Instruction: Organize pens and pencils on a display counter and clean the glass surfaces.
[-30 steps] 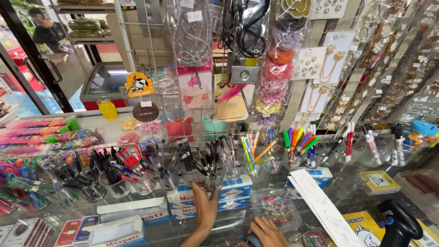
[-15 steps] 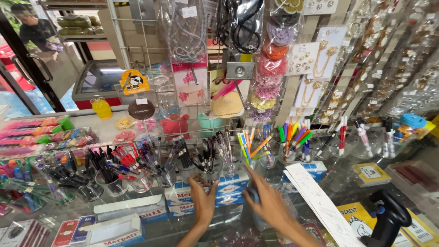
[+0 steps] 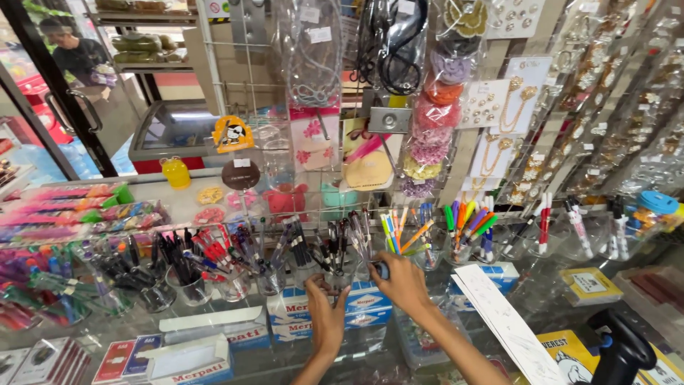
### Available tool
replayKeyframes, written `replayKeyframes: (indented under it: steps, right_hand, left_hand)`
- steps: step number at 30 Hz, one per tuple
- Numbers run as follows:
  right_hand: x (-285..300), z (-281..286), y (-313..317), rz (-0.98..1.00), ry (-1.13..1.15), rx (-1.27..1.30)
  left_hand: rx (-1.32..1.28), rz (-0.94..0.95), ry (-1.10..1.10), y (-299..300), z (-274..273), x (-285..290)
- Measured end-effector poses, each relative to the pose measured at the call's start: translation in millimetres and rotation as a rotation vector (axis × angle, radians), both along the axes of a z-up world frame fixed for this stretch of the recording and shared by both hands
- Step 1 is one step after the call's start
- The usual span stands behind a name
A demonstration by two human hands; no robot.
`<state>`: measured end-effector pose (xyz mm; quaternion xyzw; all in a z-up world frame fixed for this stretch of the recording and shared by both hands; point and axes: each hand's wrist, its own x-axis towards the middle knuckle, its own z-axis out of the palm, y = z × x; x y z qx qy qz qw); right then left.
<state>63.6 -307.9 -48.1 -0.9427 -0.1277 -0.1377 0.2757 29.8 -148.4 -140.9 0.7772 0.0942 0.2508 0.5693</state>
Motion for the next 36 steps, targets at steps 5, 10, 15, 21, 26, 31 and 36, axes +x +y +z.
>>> replayKeyframes:
  steps: [5,10,15,21,26,31,36]
  right_hand:
    - [-1.9,0.6,0.1,0.007,-0.028,0.032]
    - [0.2,0.3,0.5,0.002,-0.024,0.031]
    - [0.4,-0.6,1.0,0.003,-0.043,0.021]
    - [-1.9,2.1,2.4,-0.007,-0.034,0.021]
    - [-4.3,1.3,3.0,0.011,-0.08,-0.01]
    - [-7.1,3.7,2.9,0.021,-0.052,-0.003]
    - [-3.9,-4.5,1.5,0.038,-0.07,-0.012]
  left_hand:
    - [0.017,-0.032,0.036,-0.4,4.5,-0.8]
    - [0.011,-0.026,0.064,0.2,-1.8,6.0]
    - [-0.022,-0.039,0.052,0.3,-2.1,5.5]
    - [-0.045,-0.058,0.066,0.8,0.0,5.2]
    - [-0.048,-0.053,0.014,0.8,-1.4,3.8]
    - [-0.043,-0.061,0.081,1.0,12.1,-2.8]
    - [-0.074,-0.052,0.093,0.4,20.2,-7.5]
